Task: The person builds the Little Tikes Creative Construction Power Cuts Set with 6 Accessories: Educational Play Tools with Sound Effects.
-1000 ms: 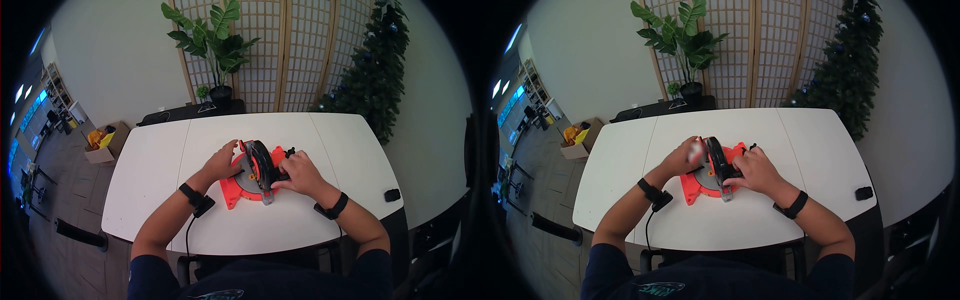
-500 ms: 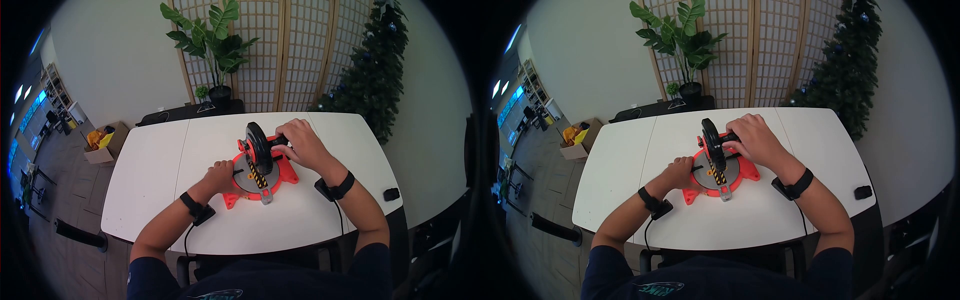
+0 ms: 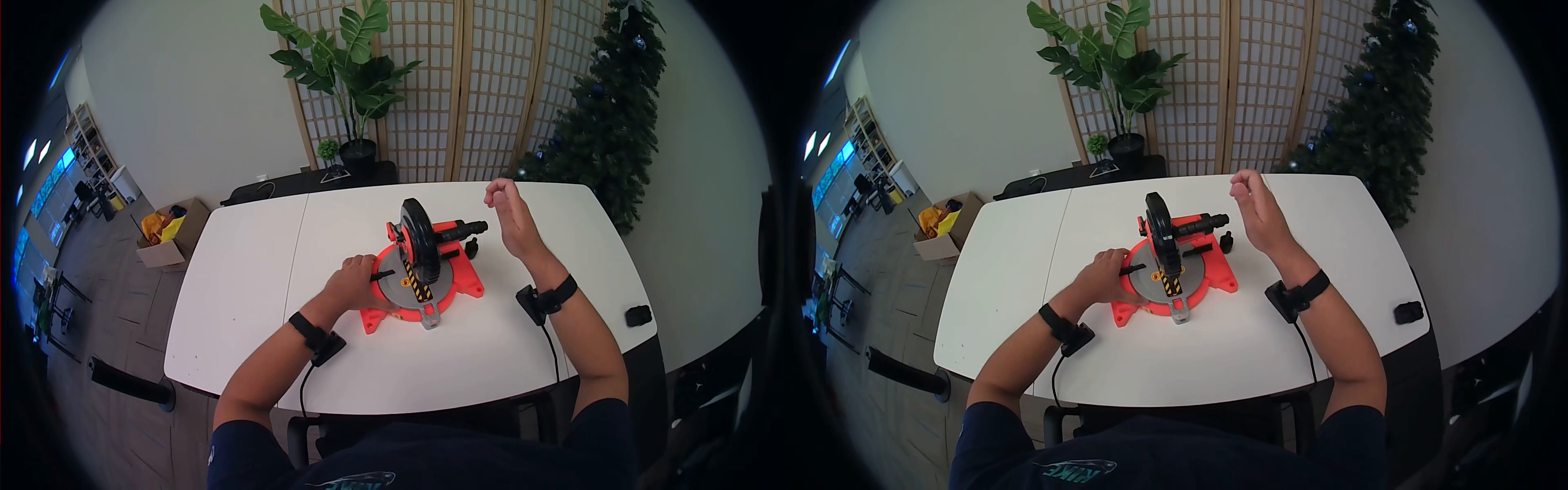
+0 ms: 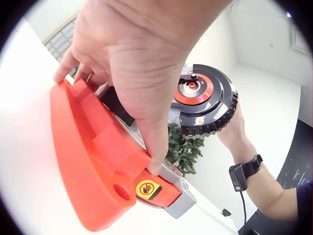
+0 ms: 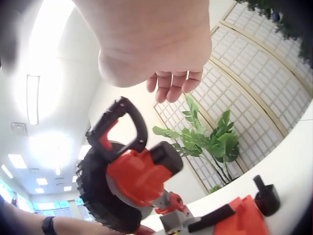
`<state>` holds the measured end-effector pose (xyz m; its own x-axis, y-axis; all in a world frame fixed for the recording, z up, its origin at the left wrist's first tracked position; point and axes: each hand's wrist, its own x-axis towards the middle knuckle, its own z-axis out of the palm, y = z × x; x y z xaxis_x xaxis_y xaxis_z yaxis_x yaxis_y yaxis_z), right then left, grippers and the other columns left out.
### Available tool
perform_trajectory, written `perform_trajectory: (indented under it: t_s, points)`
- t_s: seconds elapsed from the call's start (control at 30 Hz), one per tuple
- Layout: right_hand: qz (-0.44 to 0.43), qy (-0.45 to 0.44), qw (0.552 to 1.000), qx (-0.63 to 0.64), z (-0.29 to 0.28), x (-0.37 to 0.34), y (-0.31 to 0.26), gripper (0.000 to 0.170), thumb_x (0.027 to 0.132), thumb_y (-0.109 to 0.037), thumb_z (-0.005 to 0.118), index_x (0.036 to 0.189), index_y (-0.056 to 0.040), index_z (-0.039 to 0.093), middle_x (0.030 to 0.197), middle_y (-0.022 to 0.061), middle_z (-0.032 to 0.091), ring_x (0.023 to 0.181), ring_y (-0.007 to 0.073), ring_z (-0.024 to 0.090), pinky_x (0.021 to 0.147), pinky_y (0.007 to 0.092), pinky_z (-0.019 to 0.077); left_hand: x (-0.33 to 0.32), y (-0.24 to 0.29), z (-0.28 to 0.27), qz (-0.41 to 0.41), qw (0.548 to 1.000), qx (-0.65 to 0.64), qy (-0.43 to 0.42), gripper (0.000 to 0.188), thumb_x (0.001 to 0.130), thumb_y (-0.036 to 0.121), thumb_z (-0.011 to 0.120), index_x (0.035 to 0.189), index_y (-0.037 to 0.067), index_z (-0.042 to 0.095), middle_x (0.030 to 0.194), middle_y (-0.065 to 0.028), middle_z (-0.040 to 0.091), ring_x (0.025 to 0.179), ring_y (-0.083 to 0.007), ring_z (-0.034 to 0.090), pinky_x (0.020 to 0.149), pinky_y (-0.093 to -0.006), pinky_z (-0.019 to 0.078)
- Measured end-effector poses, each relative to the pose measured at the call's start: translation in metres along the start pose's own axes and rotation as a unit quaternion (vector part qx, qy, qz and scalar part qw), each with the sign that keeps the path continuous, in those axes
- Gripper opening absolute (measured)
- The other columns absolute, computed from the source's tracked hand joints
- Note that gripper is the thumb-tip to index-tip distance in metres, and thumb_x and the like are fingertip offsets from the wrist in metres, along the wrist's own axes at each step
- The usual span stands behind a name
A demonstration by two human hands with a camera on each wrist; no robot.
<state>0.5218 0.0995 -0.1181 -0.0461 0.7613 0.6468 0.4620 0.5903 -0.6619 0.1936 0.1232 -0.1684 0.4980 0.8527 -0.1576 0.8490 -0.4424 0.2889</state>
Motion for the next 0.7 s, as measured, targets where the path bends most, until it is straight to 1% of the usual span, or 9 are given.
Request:
perform_trajectory:
  t_s: [0.03,0.1,0.13,0.2,0.3,0.33,0.47,0.63,0.7]
  points:
    - [0.0,0.0,1.0,0.0,-0.001,-0.004,0.016,0.039,0.105,-0.04,0.045,0.114,-0.0019,0.049,0.1,0.0085,0.056,0.094,0.019,0.054,0.086,0.0318,0.0452,0.001,-0.003,0.004,0.0,1.0,0.0,0.0,0.119,0.051,0.061,0.09,0.139,-0.003,0.042,0.137,-0.0223,0.051,0.133,-0.037,0.045,0.106,-0.0422,0.045]
    - [0.124,-0.04,0.99,-0.05,-0.004,-0.012,0.043,0.032,0.101,-0.032,0.056,0.115,-0.003,0.052,0.104,0.009,0.059,0.091,0.0191,0.056,0.083,0.0325,0.0475,0.002,-0.01,0.011,0.008,0.999,0.016,0.048,0.125,0.049,0.063,0.089,0.141,-0.005,0.038,0.139,-0.0239,0.048,0.132,-0.0387,0.046,0.103,-0.0426,0.0484]
    - [0.124,-0.039,0.99,-0.05,-0.007,-0.018,0.055,0.032,0.101,-0.032,0.056,0.115,-0.003,0.052,0.104,0.009,0.059,0.091,0.0191,0.056,0.083,0.0325,0.0475,0.001,-0.013,0.011,0.008,0.999,0.016,0.049,0.125,0.049,0.063,0.089,0.141,-0.005,0.038,0.139,-0.0239,0.048,0.132,-0.0387,0.046,0.103,-0.0426,0.0484]
    - [0.206,-0.23,0.94,-0.146,-0.01,-0.032,0.07,0.036,0.093,-0.023,0.069,0.119,-0.0037,0.054,0.11,0.0103,0.061,0.089,0.0198,0.061,0.08,0.0333,0.0506,-0.007,-0.012,0.005,0.019,0.999,0.014,0.027,0.128,0.05,0.061,0.089,0.143,-0.007,0.034,0.141,-0.0261,0.045,0.134,-0.0397,0.044,0.106,-0.0432,0.046]
    - [0.22,-0.216,0.938,-0.159,0.003,-0.044,0.084,0.047,0.085,-0.02,0.077,0.123,-0.003,0.055,0.116,0.0106,0.062,0.09,0.0213,0.064,0.079,0.0337,0.0528,-0.009,-0.019,0.003,0.043,0.999,0.024,0.007,0.128,0.05,0.06,0.09,0.142,-0.009,0.033,0.141,-0.0272,0.044,0.135,-0.0404,0.043,0.108,-0.0436,0.0441]
    - [0.215,-0.225,0.933,-0.181,0.006,-0.046,0.088,0.051,0.084,-0.013,0.077,0.128,-0.002,0.052,0.123,0.0127,0.06,0.088,0.0211,0.066,0.077,0.0325,0.0554,-0.011,-0.019,0.003,0.043,0.999,0.024,0.007,0.128,0.05,0.06,0.09,0.142,-0.009,0.033,0.141,-0.0272,0.044,0.135,-0.0404,0.043,0.108,-0.0436,0.0441]
    - [0.222,-0.237,0.929,-0.181,0.017,-0.045,0.089,0.049,0.084,-0.012,0.077,0.127,-0.0028,0.055,0.121,0.0117,0.063,0.088,0.0205,0.066,0.077,0.0324,0.0546,-0.018,-0.024,0.008,0.041,0.999,0.013,0.024,0.125,0.051,0.058,0.089,0.142,-0.008,0.034,0.142,-0.0273,0.043,0.133,-0.041,0.044,0.108,-0.0433,0.0443]
    - [0.222,-0.256,0.918,-0.204,0.021,-0.048,0.101,0.036,0.087,-0.015,0.073,0.118,-0.0034,0.059,0.1,0.0083,0.07,0.083,0.0203,0.067,0.076,0.0325,0.0533,-0.017,-0.028,0.012,0.055,0.998,0.014,0.042,0.122,0.052,0.057,0.089,0.141,-0.007,0.035,0.14,-0.0259,0.044,0.132,-0.0406,0.045,0.106,-0.0426,0.0462]
    - [0.232,-0.258,0.911,-0.221,0.019,-0.047,0.104,0.032,0.09,-0.017,0.071,0.116,-0.0026,0.059,0.098,0.0088,0.07,0.084,0.0198,0.067,0.076,0.032,0.0533,-0.017,-0.029,0.011,0.065,0.996,0.007,0.053,0.12,0.052,0.058,0.088,0.141,-0.005,0.037,0.14,-0.0242,0.045,0.131,-0.04,0.046,0.106,-0.0418,0.0467]
